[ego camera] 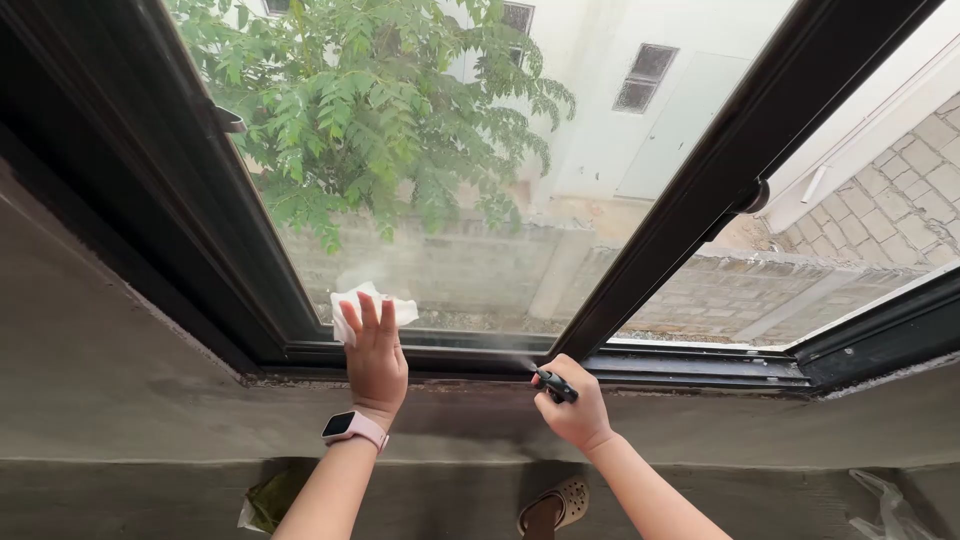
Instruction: The person sprays a window with a spray bottle and wipes the glass and frame with a white cloth. They clean the window pane, the surrounding frame, and the windowsill, moving methodically around the window area.
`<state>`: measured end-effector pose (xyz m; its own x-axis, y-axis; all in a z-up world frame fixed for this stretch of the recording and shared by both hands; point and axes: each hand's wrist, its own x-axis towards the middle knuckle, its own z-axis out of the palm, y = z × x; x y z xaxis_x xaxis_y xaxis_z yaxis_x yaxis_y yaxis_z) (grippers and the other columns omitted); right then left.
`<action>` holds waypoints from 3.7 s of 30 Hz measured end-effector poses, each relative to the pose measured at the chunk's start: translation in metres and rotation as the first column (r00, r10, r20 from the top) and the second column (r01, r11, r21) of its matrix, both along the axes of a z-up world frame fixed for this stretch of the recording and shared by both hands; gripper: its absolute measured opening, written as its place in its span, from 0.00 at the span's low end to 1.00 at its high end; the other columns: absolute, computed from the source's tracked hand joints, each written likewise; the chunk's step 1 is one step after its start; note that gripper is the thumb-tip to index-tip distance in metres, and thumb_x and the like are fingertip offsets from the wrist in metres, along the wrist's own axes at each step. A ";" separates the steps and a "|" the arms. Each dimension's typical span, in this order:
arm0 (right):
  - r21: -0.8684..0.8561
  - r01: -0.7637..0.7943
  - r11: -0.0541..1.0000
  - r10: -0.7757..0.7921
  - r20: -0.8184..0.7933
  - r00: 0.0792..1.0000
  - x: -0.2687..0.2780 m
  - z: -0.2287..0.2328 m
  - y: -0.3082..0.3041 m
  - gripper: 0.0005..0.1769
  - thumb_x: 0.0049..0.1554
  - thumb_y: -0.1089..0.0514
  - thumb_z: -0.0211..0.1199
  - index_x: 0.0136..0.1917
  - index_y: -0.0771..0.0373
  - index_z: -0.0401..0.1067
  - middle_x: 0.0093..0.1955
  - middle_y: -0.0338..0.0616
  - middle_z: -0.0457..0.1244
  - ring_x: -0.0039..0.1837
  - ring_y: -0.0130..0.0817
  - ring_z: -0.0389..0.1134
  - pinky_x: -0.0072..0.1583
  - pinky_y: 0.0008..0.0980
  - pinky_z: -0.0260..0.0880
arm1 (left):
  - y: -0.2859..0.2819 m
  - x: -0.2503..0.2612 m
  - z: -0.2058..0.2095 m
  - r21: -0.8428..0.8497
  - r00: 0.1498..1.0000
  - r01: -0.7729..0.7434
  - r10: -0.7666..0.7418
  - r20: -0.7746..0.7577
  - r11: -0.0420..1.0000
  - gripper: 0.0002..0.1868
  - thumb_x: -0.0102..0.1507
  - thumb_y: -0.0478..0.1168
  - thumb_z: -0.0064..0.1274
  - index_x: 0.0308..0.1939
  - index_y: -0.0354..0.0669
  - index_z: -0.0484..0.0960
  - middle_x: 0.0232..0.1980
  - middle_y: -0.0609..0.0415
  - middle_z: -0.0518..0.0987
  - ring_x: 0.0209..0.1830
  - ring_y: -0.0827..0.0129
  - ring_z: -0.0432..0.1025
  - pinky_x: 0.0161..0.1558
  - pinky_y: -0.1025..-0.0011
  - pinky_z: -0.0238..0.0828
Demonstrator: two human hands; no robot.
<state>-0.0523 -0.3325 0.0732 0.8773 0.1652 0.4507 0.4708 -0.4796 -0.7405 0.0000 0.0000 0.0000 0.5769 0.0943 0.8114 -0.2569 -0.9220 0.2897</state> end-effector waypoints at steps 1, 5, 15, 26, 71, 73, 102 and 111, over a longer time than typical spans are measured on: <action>-0.001 -0.002 1.000 0.002 -0.004 1.000 0.000 0.000 0.001 0.13 0.45 0.70 0.60 0.40 0.56 0.79 0.39 0.35 0.66 0.37 0.27 0.64 0.45 0.25 0.66 | -0.002 -0.005 -0.005 -0.001 1.000 -0.002 0.002 -0.004 1.000 0.35 0.79 0.31 0.44 0.90 0.54 0.57 0.92 0.40 0.53 0.91 0.28 0.46 0.74 0.41 0.65; 0.016 0.077 0.997 -0.078 0.100 0.992 0.000 -0.006 -0.004 0.16 0.45 0.72 0.57 0.42 0.57 0.79 0.39 0.35 0.66 0.40 0.27 0.65 0.45 0.25 0.65 | -0.015 -0.019 -0.017 0.018 0.997 0.073 -0.072 -0.033 0.997 0.41 0.73 0.24 0.41 0.90 0.54 0.56 0.93 0.48 0.51 0.92 0.34 0.46 0.76 0.47 0.68; 0.019 0.230 0.973 -0.229 0.192 0.954 -0.014 -0.008 -0.057 0.20 0.47 0.74 0.56 0.49 0.60 0.80 0.44 0.36 0.70 0.43 0.32 0.67 0.48 0.28 0.67 | -0.137 -0.009 -0.001 0.374 0.925 0.380 -0.335 -0.181 0.846 0.47 0.63 0.28 0.43 0.89 0.59 0.62 0.91 0.69 0.55 0.24 0.70 0.77 0.47 0.64 0.74; 0.099 0.263 0.960 -0.278 0.208 0.938 -0.009 -0.002 -0.079 0.22 0.46 0.75 0.57 0.47 0.57 0.81 0.43 0.38 0.72 0.42 0.33 0.71 0.47 0.29 0.74 | -0.093 0.014 0.068 0.569 0.917 0.395 -0.273 -0.290 0.722 0.51 0.63 0.33 0.43 0.90 0.70 0.51 0.52 0.66 0.86 0.32 0.66 0.82 0.57 0.66 0.65; 0.148 -0.017 0.989 0.010 0.046 0.999 -0.004 -0.011 0.063 0.24 0.41 0.74 0.62 0.45 0.53 0.86 0.33 0.40 0.68 0.34 0.32 0.69 0.45 0.32 0.74 | 0.078 -0.040 -0.016 0.385 0.977 0.199 -0.212 -0.009 0.901 0.15 0.79 0.42 0.44 0.60 0.59 0.87 0.64 0.69 0.85 0.58 0.74 0.80 0.57 0.73 0.74; 0.143 -0.045 0.989 0.040 0.036 0.999 -0.004 -0.014 0.073 0.23 0.41 0.73 0.63 0.45 0.53 0.86 0.32 0.40 0.68 0.34 0.33 0.69 0.45 0.32 0.74 | 0.114 -0.044 -0.022 0.365 0.993 0.105 -0.120 0.020 0.925 0.13 0.78 0.43 0.47 0.56 0.62 0.89 0.61 0.71 0.86 0.58 0.75 0.80 0.57 0.75 0.75; 0.109 0.070 0.992 -0.060 -0.089 0.994 -0.027 -0.041 -0.008 0.23 0.46 0.74 0.58 0.49 0.57 0.83 0.46 0.34 0.74 0.42 0.24 0.70 0.47 0.23 0.71 | -0.104 -0.027 -0.026 0.198 0.912 0.403 -0.410 -0.008 0.893 0.21 0.69 0.21 0.49 0.63 0.35 0.86 0.61 0.45 0.87 0.59 0.55 0.82 0.74 0.61 0.75; 0.119 0.223 0.968 -0.211 -0.101 0.972 -0.055 -0.041 -0.075 0.23 0.45 0.74 0.56 0.48 0.59 0.83 0.45 0.34 0.75 0.40 0.26 0.68 0.45 0.24 0.71 | -0.207 -0.017 -0.029 0.158 0.872 0.482 -0.489 0.007 0.862 0.22 0.66 0.19 0.54 0.62 0.33 0.86 0.60 0.44 0.86 0.58 0.55 0.81 0.73 0.63 0.76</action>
